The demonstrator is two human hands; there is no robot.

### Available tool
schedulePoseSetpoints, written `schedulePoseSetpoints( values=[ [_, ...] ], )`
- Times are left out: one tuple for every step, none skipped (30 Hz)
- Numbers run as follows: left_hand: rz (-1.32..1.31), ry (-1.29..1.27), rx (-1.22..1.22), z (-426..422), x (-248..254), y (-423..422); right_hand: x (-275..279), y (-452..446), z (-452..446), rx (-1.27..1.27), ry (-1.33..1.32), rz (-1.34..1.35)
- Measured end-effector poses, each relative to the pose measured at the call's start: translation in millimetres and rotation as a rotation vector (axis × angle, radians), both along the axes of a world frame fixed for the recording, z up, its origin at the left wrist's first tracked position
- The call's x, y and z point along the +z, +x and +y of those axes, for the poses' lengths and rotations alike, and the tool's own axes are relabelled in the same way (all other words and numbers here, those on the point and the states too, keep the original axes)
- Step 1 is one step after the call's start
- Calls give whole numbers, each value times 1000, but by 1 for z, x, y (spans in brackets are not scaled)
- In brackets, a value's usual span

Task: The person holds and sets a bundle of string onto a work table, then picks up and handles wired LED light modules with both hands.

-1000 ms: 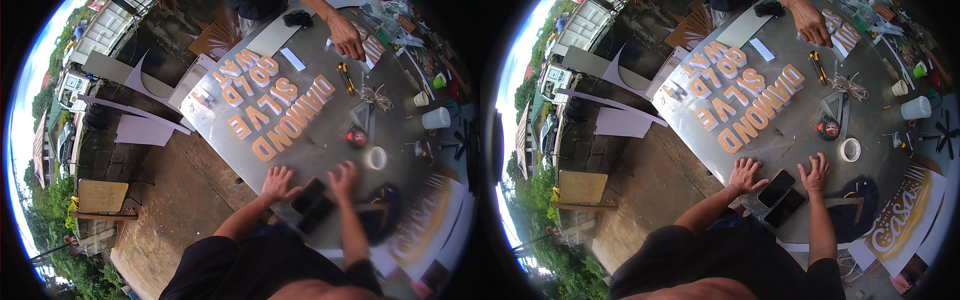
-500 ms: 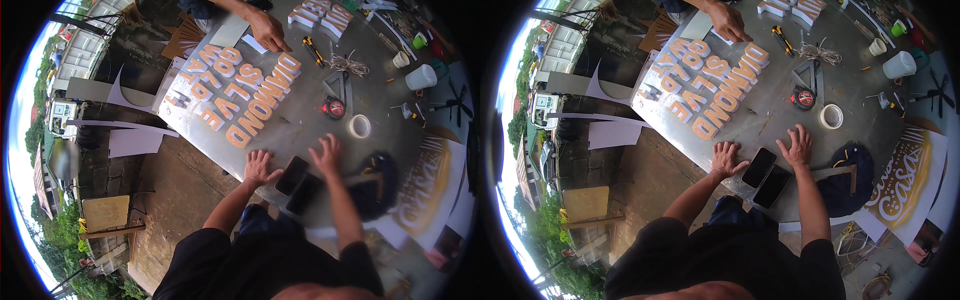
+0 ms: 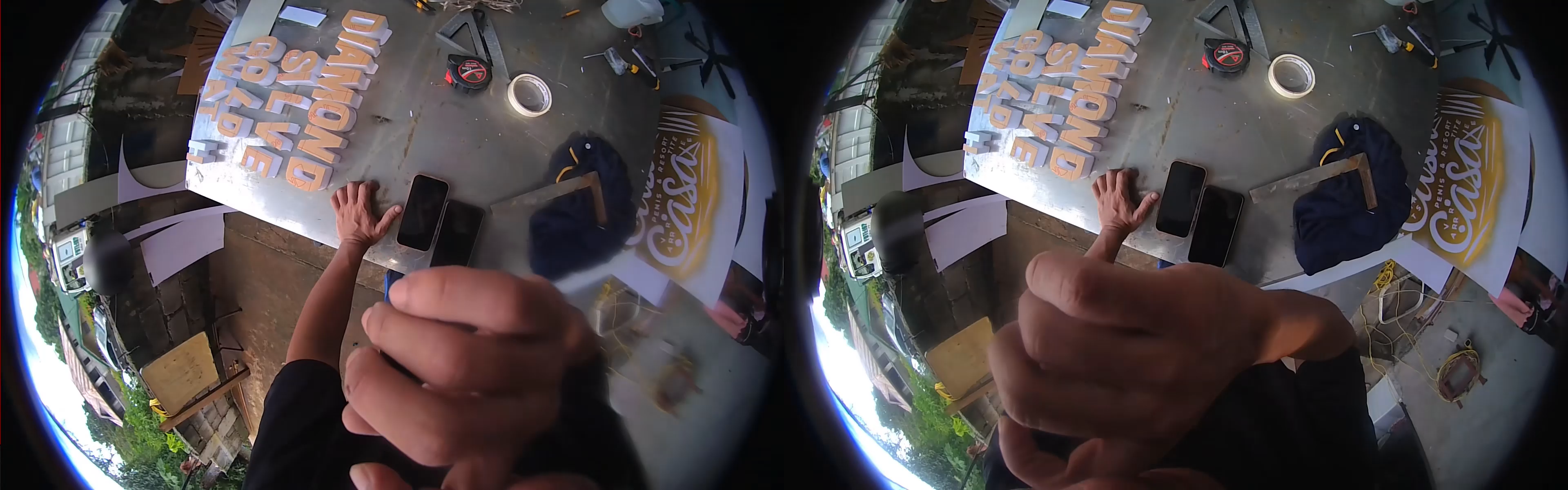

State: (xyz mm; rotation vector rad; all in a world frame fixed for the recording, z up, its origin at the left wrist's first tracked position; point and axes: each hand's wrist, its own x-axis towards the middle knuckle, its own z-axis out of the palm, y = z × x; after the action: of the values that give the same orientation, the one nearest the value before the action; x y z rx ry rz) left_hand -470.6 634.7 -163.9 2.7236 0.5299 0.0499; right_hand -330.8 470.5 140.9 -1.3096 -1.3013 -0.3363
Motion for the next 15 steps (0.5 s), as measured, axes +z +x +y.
schedulePoseSetpoints(
  values=[
    [8,-3,8,4,1,2,1,-1,-1,1,8,9],
    [-38,-7,2,5,-1,1,8,-18,8,6,20,19],
    [-27,-4,9,4,2,-3,9,-22,24,10,24,43],
    [-24,-5,11,4,4,-3,10,-16,2,12,25,64],
    [-29,-9,9,3,5,1,10,-20,11,9,22,76],
    [-32,-25,13,3,4,2,9,-18,18,4,18,90],
    [-28,-29,11,2,4,4,11,-17,17,-1,15,106],
    [-31,-29,9,2,6,3,11,-25,35,0,18,125],
    [-33,-28,10,3,7,3,14,-17,30,3,23,144],
    [-46,-29,6,4,9,3,9,-16,44,5,26,161],
    [-45,-26,8,5,10,6,9,-18,58,4,30,175],
    [-45,-38,6,4,13,8,12,-22,55,1,33,193],
    [-39,-50,5,3,16,5,16,-25,55,-2,37,216],
    [-43,-20,6,2,15,5,15,-27,69,-2,47,223],
    [-56,-11,0,4,13,8,15,-26,68,-9,58,223]
  ],
)
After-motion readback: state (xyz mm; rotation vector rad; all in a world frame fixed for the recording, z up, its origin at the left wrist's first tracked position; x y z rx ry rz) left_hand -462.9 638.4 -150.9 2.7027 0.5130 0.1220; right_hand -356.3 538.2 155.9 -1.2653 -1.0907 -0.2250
